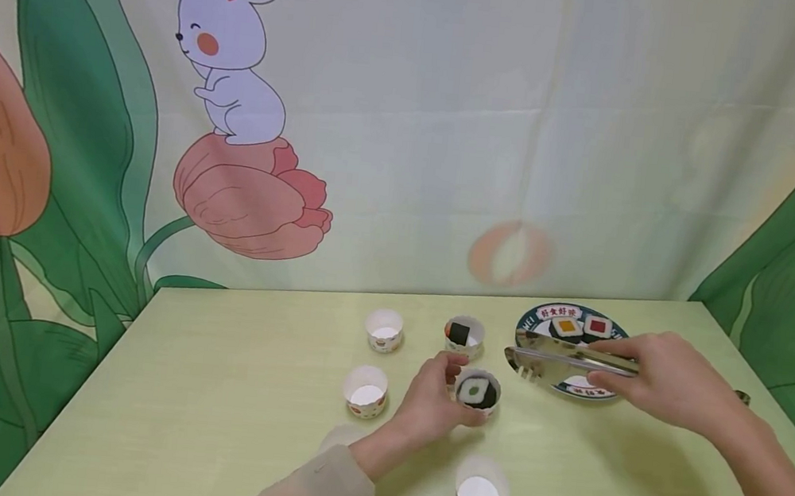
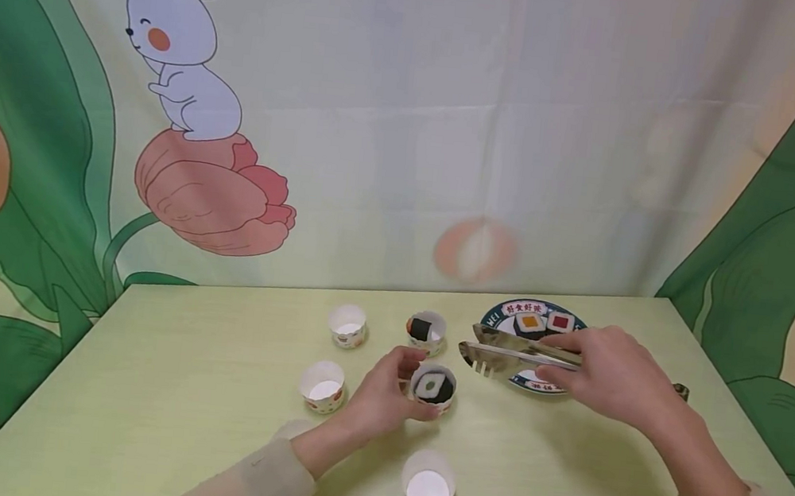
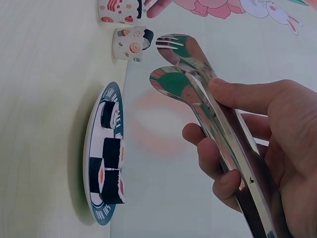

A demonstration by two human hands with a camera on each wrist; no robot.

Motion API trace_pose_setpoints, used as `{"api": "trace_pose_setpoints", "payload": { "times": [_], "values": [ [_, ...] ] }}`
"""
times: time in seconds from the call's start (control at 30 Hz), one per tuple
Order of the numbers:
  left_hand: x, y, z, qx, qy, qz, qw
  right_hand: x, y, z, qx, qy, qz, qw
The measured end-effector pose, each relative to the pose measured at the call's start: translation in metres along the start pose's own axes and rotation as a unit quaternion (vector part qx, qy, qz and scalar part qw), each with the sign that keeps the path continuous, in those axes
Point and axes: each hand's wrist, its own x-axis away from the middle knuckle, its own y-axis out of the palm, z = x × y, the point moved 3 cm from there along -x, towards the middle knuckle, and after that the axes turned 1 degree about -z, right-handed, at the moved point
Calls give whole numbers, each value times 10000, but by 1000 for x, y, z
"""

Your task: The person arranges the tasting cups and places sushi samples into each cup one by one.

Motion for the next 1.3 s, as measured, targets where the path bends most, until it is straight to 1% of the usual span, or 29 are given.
{"api": "trace_pose_setpoints", "payload": {
  "times": [0.3,0.47,0.6,0.73,0.97,1.13,1.3],
  "values": [
    [11,-8,10,-24,212,150,9997,1,-6,13,62,115,352,9993],
    [14,-11,11,12,290,128,9995,1,-7,18,13,203,369,9991],
    [17,-13,12,186,380,38,9991,0,-7,22,-53,288,343,9990],
    [20,-13,13,349,520,-145,9979,-2,-6,27,-40,393,299,9988],
    [28,-13,16,454,643,-629,9949,-5,-4,37,42,717,162,9973],
    [35,-15,18,339,843,-1073,9901,-7,-5,45,231,826,168,9962],
    [41,-17,17,170,907,-1502,9844,-8,-6,50,386,916,181,9949]
  ]
}}
